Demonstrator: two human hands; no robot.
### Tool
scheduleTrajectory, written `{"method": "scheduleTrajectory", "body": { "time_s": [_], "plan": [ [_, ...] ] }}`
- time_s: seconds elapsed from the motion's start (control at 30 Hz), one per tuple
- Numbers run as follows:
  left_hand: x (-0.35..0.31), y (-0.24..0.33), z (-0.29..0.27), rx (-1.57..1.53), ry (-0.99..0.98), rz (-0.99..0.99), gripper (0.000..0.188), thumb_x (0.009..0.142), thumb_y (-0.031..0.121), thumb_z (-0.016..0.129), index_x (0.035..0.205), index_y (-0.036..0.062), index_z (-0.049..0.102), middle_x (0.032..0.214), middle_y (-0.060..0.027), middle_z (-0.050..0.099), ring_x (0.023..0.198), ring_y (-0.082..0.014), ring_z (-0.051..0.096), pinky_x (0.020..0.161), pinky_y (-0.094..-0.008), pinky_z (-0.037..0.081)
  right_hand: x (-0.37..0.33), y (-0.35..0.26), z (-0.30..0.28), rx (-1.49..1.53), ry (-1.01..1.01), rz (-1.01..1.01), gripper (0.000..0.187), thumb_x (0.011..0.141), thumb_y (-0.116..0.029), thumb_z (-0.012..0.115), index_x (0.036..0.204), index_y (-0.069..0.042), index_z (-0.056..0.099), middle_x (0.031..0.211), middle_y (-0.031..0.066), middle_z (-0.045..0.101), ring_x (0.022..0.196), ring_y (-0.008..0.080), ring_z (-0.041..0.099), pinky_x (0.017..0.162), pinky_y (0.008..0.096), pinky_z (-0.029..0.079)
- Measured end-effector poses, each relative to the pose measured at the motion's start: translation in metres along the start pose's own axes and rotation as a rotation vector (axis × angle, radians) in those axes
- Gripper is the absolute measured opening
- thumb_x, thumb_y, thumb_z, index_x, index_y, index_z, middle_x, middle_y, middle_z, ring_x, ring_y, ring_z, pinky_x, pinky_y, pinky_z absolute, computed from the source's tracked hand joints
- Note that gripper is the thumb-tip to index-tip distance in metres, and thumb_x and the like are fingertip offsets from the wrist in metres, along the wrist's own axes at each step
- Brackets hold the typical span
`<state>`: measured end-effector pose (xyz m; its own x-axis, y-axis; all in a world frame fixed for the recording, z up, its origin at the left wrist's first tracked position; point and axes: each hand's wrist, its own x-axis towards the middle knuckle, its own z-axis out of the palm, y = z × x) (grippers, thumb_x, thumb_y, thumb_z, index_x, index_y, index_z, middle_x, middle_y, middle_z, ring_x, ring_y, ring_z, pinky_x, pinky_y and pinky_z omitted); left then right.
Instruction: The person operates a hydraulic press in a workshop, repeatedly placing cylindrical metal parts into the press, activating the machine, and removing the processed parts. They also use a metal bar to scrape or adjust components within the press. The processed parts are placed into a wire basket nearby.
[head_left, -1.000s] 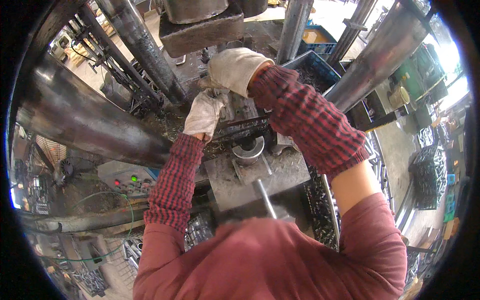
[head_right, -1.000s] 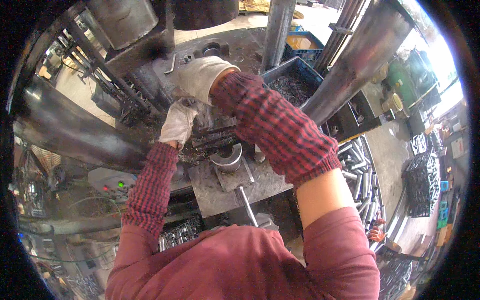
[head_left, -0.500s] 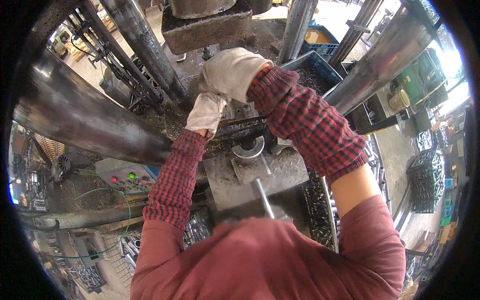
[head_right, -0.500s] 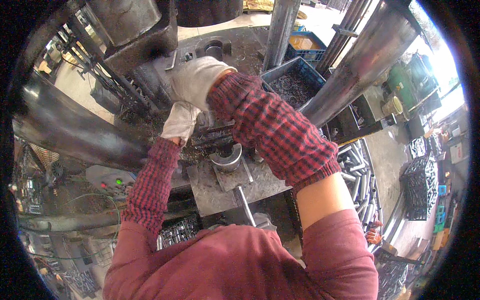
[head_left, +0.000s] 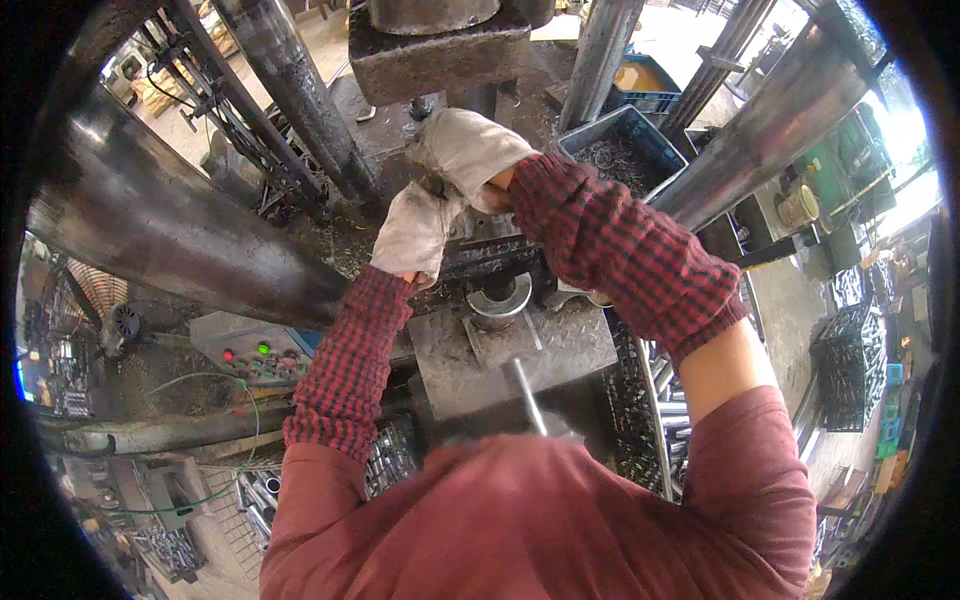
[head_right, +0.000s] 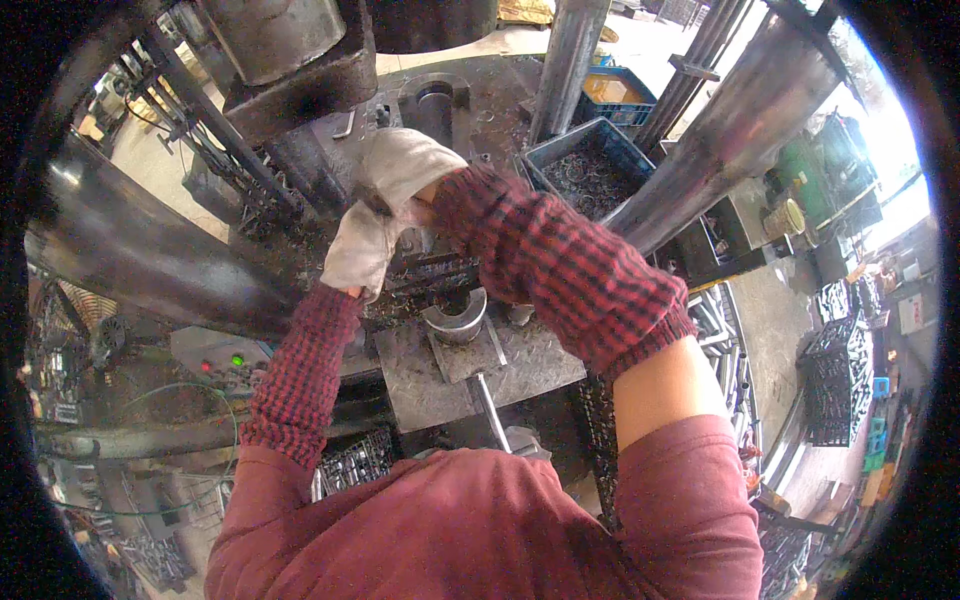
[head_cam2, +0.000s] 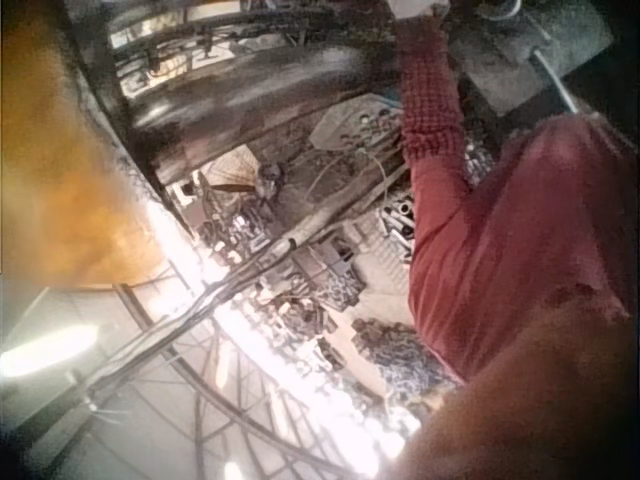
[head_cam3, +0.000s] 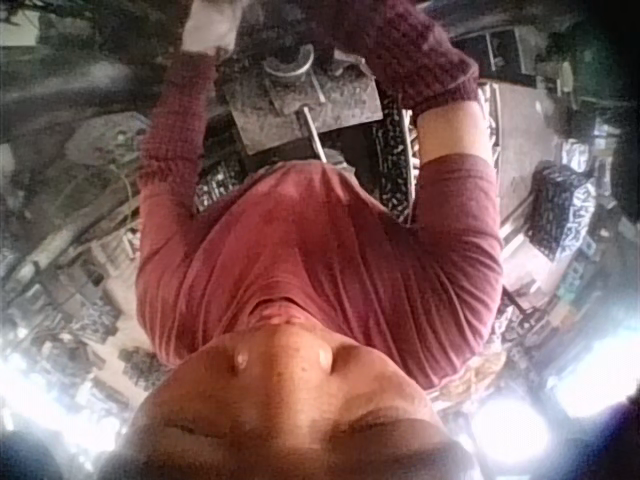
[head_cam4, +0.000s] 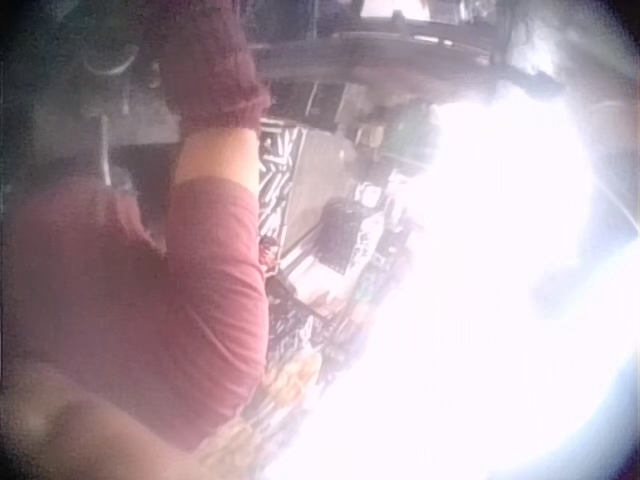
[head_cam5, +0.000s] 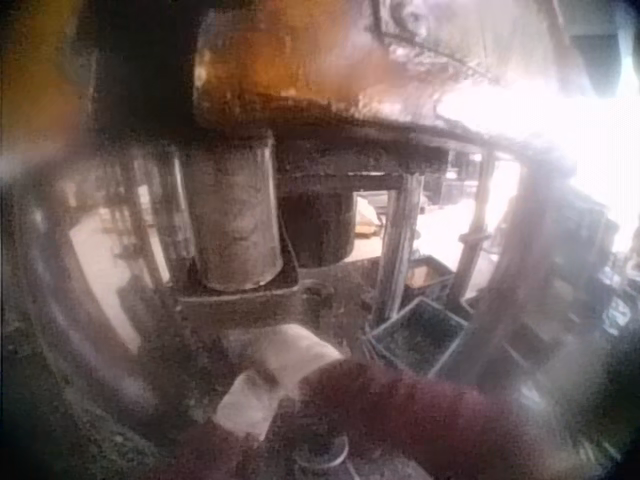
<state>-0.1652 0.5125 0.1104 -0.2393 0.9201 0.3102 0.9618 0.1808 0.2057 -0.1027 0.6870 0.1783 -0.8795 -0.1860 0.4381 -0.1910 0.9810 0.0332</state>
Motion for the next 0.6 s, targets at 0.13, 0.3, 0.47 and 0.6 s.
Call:
{"method": "scheduleTrajectory", "body": {
  "time_s": [0.13,0.3,0.47,0.6],
  "plan": [
    [-0.002,0.011,0.004,-0.293,-0.023,-0.236,0.034,0.105,0.02,0.06,0.135,0.0071,0.071,0.13,-0.02,0.074,0.119,-0.0383,0.072,0.102,-0.0454,0.056,-0.022,-0.018,-0.008,-0.08,-0.165,0.25,0.022,0.099,-0.017,0.065,0.114,-0.01,0.08,0.108,0.0179,0.078,0.102,0.0389,0.077,0.089,0.0466,0.061],
    [0.0,0.033,-0.018,-0.222,0.194,-0.103,0.028,0.1,0.019,0.07,0.123,0.0037,0.074,0.112,-0.0189,0.08,0.104,-0.0374,0.077,0.087,-0.0474,0.061,-0.023,-0.055,-0.056,0.312,-0.063,0.597,0.032,0.099,-0.026,0.074,0.121,-0.004,0.078,0.112,0.0231,0.078,0.102,0.0378,0.078,0.088,0.0432,0.062],
    [-0.004,0.071,-0.052,-0.735,0.379,-0.304,0.016,0.095,0.009,0.073,0.11,0.007,0.079,0.104,-0.0204,0.08,0.1,-0.0398,0.079,0.083,-0.045,0.062,-0.044,-0.075,-0.093,0.456,0.176,0.68,0.052,0.093,-0.035,0.086,0.134,-0.004,0.076,0.114,0.0195,0.082,0.108,0.0296,0.079,0.095,0.0394,0.06],
    [-0.009,0.1,-0.058,-0.612,0.21,-0.451,0.041,0.092,0.018,0.081,0.129,0.004,0.071,0.11,-0.0223,0.078,0.1,-0.0433,0.077,0.086,-0.0481,0.062,-0.059,-0.065,-0.092,0.301,0.112,0.462,0.023,0.102,-0.019,0.078,0.118,-0.004,0.082,0.105,0.014,0.083,0.094,0.0234,0.078,0.086,0.0354,0.06]
  ]
}}
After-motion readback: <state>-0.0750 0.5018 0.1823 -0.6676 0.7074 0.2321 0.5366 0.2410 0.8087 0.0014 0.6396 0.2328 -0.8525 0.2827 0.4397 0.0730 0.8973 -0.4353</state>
